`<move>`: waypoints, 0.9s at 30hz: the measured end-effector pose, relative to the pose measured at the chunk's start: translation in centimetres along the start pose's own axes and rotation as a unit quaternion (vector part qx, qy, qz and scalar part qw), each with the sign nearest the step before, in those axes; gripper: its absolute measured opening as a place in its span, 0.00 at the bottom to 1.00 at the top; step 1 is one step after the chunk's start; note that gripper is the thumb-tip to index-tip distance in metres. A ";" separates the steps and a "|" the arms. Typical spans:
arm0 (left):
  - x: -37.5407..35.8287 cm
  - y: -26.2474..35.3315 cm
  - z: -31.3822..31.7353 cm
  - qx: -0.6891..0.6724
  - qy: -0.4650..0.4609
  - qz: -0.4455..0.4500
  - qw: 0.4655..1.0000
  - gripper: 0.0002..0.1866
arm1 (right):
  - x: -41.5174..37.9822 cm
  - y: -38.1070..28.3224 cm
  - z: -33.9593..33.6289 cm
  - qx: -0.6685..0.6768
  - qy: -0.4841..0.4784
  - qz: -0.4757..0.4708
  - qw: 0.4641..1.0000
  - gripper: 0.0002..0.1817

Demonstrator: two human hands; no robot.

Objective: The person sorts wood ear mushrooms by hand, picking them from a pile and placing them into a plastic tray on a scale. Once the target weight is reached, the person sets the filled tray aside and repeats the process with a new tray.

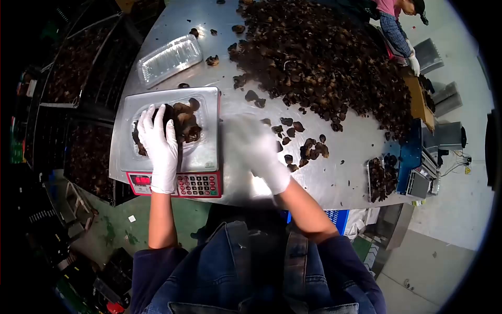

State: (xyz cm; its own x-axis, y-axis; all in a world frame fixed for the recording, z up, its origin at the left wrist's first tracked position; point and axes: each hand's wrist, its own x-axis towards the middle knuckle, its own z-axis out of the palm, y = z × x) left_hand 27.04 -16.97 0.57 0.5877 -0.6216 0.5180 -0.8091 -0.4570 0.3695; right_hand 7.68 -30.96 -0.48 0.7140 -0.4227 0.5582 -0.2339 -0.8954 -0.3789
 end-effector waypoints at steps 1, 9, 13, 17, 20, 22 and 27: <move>0.1 0.1 -0.2 0.004 0.003 0.000 1.000 0.19 | -2.5 2.3 -1.9 0.073 -0.002 0.160 0.984 0.09; -0.7 6.2 -0.7 -0.098 -0.009 0.091 0.991 0.19 | -19.1 15.5 -10.0 -0.237 -0.242 0.352 0.872 0.15; -5.8 10.6 1.4 -0.264 -0.226 0.160 0.924 0.16 | -21.6 10.3 -18.0 -0.186 -0.445 0.394 0.783 0.17; -13.3 11.5 6.5 -0.243 -0.328 0.201 0.891 0.14 | -26.0 6.1 -24.5 -0.175 -0.618 0.332 0.691 0.21; -16.5 11.6 9.6 -0.187 -0.341 0.212 0.896 0.12 | -27.8 6.7 -23.0 -0.232 -0.552 0.385 0.702 0.19; -17.1 11.7 10.9 -0.169 -0.363 0.228 0.888 0.10 | -26.4 6.0 -20.0 -0.220 -0.387 0.362 0.819 0.14; -17.4 11.8 10.7 -0.202 -0.296 0.225 0.906 0.06 | -22.7 5.9 -11.8 -0.111 -0.197 0.359 0.906 0.08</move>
State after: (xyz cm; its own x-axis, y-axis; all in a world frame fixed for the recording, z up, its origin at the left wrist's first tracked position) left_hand 7.36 -18.36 -12.31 0.0009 -0.9742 0.2256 -0.8345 0.1236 0.5370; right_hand -17.68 -28.33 -6.68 0.4954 -0.8633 -0.0963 -0.8265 -0.4343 -0.3580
